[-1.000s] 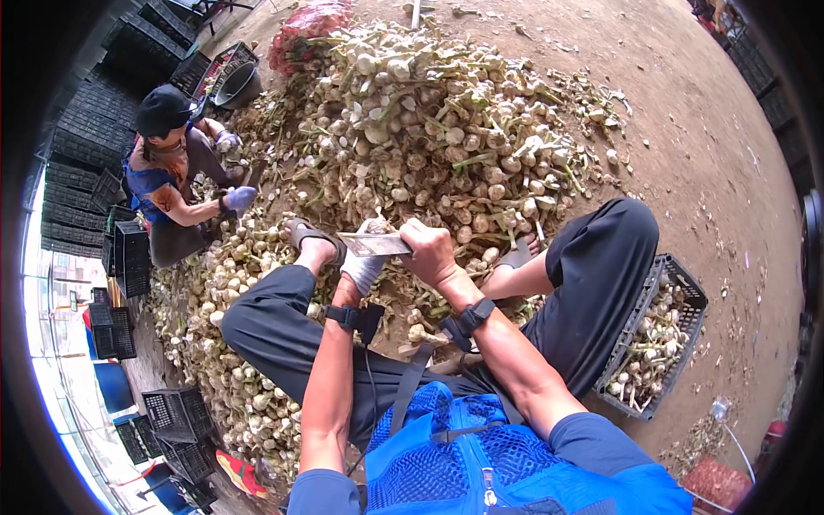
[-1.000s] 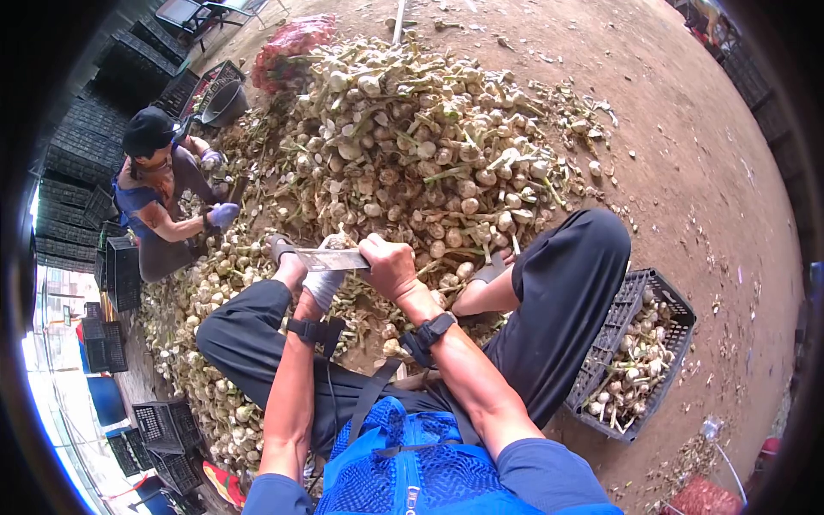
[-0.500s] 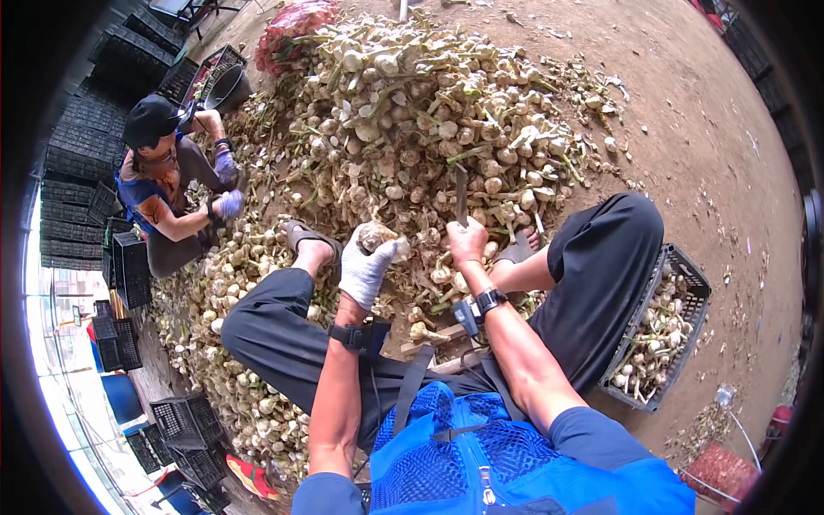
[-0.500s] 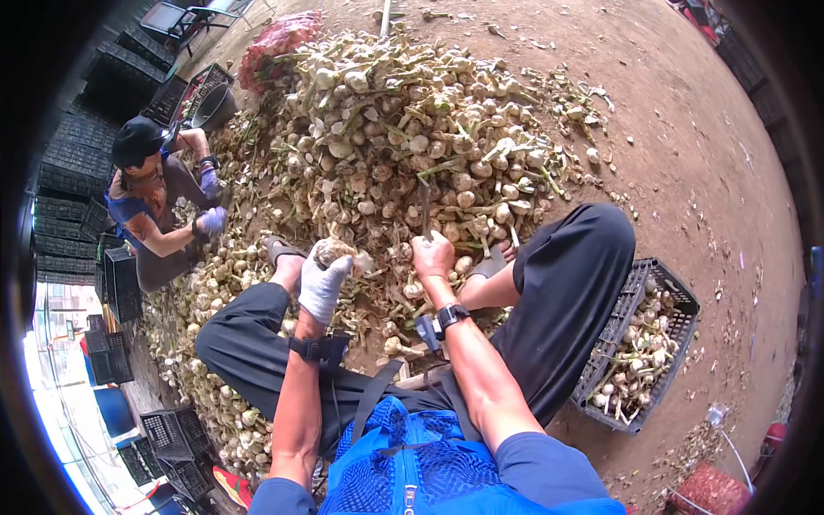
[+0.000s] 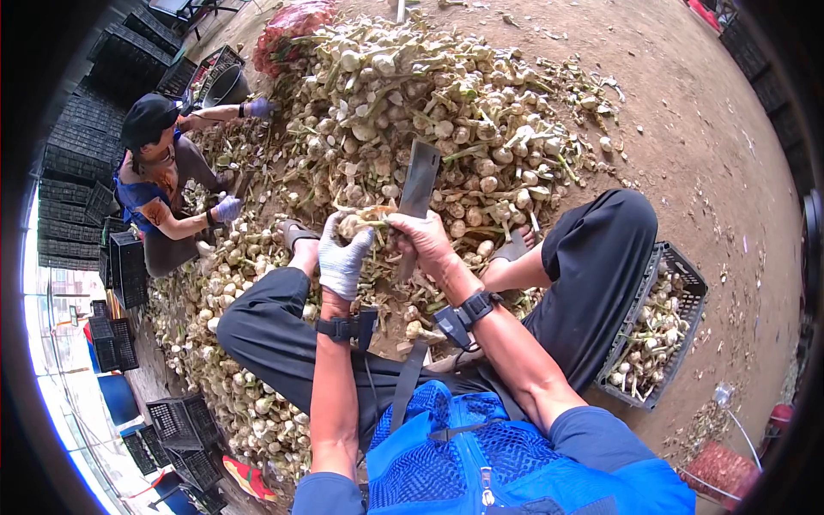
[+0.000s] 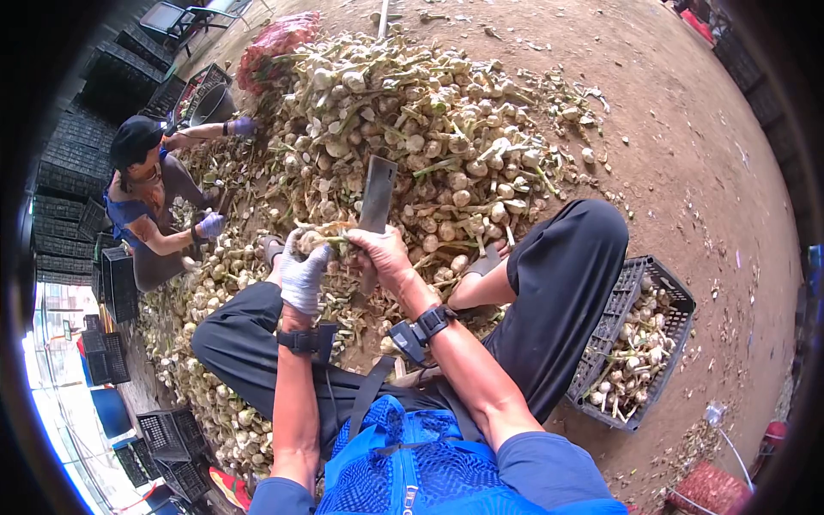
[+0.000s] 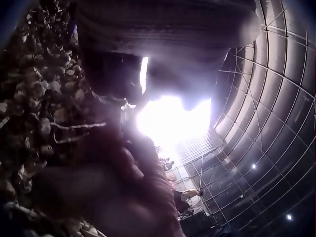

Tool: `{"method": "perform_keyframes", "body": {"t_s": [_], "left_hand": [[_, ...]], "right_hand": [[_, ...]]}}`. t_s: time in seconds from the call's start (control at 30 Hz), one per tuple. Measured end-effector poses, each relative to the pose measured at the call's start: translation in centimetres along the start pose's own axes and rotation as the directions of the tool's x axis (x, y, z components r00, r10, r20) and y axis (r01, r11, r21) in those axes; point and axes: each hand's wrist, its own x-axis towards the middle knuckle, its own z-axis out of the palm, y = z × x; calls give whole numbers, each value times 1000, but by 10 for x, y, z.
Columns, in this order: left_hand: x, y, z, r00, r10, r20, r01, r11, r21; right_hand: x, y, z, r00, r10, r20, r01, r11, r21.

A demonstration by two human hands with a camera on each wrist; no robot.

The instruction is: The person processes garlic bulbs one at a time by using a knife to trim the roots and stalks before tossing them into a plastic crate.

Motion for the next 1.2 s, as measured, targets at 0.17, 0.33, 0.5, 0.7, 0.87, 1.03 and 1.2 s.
{"method": "perform_keyframes", "body": {"t_s": [0.17,0.33,0.5,0.7,0.87,1.03,1.2], "left_hand": [[3,-8,-3,992,32,-124,-48,991,-124],[6,-10,-1,985,18,-171,-24,999,-29],[11,-17,-3,986,0,-166,-35,977,-211],[8,-17,-15,983,-140,-120,49,826,-561],[6,-16,-33,950,-238,-203,93,834,-544],[-2,-14,-6,957,-226,-179,138,903,-406],[4,-32,-10,967,-237,-95,178,892,-415]], "right_hand": [[2,3,1,970,-239,45,241,914,-325],[10,22,0,881,-459,112,428,676,-600],[4,85,-59,917,-388,96,263,407,-875],[12,79,-78,907,-356,-226,-7,523,-852],[11,33,-24,831,-551,-83,236,482,-844],[5,31,0,752,-597,281,503,244,-829],[4,37,-4,756,-586,290,495,223,-839]]}}
